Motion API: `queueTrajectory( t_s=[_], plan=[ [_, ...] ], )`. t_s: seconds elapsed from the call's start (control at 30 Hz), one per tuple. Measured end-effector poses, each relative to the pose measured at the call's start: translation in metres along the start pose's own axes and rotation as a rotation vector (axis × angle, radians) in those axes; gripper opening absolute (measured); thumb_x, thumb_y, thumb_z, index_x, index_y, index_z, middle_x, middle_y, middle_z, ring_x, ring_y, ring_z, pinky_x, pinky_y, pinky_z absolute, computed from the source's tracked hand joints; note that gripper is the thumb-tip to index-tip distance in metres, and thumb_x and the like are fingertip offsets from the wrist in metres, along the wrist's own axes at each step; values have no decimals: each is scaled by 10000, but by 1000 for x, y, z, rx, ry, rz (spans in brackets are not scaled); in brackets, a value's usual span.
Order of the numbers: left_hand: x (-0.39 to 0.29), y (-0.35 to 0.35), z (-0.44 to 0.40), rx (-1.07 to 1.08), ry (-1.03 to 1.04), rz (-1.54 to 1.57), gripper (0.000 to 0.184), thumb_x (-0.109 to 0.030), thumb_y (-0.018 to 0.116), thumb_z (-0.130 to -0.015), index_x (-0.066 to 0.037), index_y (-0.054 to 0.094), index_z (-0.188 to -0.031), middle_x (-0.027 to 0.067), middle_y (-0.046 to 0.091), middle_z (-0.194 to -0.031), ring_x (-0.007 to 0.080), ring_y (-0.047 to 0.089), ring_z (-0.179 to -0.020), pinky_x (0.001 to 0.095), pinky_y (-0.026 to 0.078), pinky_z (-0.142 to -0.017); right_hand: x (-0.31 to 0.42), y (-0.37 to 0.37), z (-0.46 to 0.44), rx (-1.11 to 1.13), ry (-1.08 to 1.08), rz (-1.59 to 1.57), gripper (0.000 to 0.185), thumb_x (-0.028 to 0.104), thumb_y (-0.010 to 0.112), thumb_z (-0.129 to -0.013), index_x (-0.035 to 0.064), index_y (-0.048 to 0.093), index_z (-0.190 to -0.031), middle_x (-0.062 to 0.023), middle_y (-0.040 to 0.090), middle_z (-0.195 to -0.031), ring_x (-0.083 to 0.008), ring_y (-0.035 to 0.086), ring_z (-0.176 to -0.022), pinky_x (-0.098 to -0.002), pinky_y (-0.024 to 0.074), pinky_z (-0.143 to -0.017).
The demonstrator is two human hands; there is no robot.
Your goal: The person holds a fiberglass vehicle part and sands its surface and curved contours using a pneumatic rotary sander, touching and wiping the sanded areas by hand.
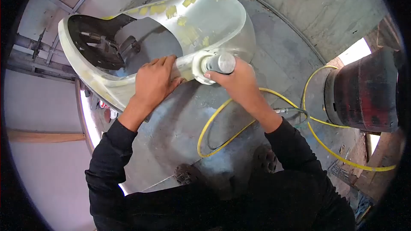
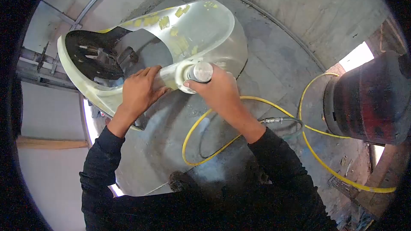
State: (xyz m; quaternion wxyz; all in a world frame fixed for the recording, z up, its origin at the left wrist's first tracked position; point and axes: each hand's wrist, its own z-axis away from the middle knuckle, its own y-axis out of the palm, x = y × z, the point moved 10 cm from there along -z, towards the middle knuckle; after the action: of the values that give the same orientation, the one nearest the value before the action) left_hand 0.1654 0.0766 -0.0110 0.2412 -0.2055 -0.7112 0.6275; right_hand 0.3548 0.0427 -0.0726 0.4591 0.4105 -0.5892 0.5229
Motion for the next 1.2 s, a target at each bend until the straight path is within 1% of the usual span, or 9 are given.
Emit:
queueTrajectory(
  t_s=[0.03, 0.27, 0.37, 0.4, 0.5, 0.6, 0.83, 1.07, 1.2],
  plan=[
    [-1, -1, 0, -24, 17, -4, 620, -332, 862, -774, -58, 623, -1277, 125, 724, -1123, 327, 712, -1018, 435, 570, -857, 2, 1, 0, 12, -3, -10, 443, 312, 883, -798, 17, 733, -1092, -195, 767, -1011, -359, 747, -972, -432, 562, -840],
    [-1, -3, 2, -67, 47, -10, 600, -330, 853, -784, -47, 618, -1257, 115, 717, -1078, 312, 707, -977, 429, 566, -818, -15, -15, -4, -57, 14, -17, 454, 315, 886, -794, 7, 741, -1095, -194, 774, -996, -356, 753, -948, -429, 562, -831],
    [-3, -4, 2, -61, 42, -9, 594, -327, 854, -782, -45, 623, -1251, 117, 717, -1082, 315, 706, -977, 433, 565, -819, -21, -22, -5, -41, 123, 20, 441, 313, 888, -791, 5, 750, -1075, -193, 774, -996, -355, 753, -944, -422, 561, -825],
    [-4, -5, 2, -62, 41, -9, 592, -326, 855, -781, -45, 625, -1248, 117, 717, -1083, 316, 706, -975, 435, 565, -819, -20, -24, -7, -74, 54, 25, 434, 318, 891, -788, 4, 755, -1056, -193, 774, -983, -360, 753, -934, -416, 559, -819],
    [-2, -4, 2, -76, 47, -13, 582, -321, 855, -778, -44, 629, -1237, 120, 717, -1081, 317, 705, -972, 437, 563, -817, -28, -25, -7, -69, 92, 17, 330, 208, 869, -815, 5, 763, -1054, -58, 772, -903, -129, 686, -793, -323, 533, -724],
    [-3, -3, 2, -61, 42, -12, 580, -323, 852, -781, -43, 629, -1237, 117, 716, -1086, 314, 705, -971, 437, 562, -815, -22, -20, -8, -68, 14, 4, 441, 330, 881, -793, -2, 750, -1051, -200, 769, -970, -374, 748, -946, -427, 560, -830],
    [-3, -3, 2, -67, 49, -24, 596, -341, 847, -787, -44, 619, -1251, 115, 714, -1090, 308, 704, -973, 436, 561, -810, 3, -3, -5, 21, 34, 48, 505, 351, 878, -786, 15, 731, -1133, -201, 768, -1033, -371, 739, -1007, -435, 555, -869],
    [-3, -4, 2, -66, 48, -15, 589, -348, 838, -799, -47, 614, -1254, 108, 709, -1067, 311, 701, -969, 433, 557, -820, -13, -17, -8, -10, 35, 32, 436, 323, 874, -801, 27, 757, -1098, -183, 778, -1024, -345, 750, -974, -411, 557, -858],
    [-1, 2, 2, -1, 14, -32, 653, -341, 846, -788, -55, 598, -1320, 102, 691, -1119, 288, 686, -1016, 424, 542, -848, -28, -33, -10, -46, 91, 5, 404, 274, 872, -815, 23, 758, -1109, -154, 789, -1004, -274, 762, -941, -386, 558, -842]
  ],
)
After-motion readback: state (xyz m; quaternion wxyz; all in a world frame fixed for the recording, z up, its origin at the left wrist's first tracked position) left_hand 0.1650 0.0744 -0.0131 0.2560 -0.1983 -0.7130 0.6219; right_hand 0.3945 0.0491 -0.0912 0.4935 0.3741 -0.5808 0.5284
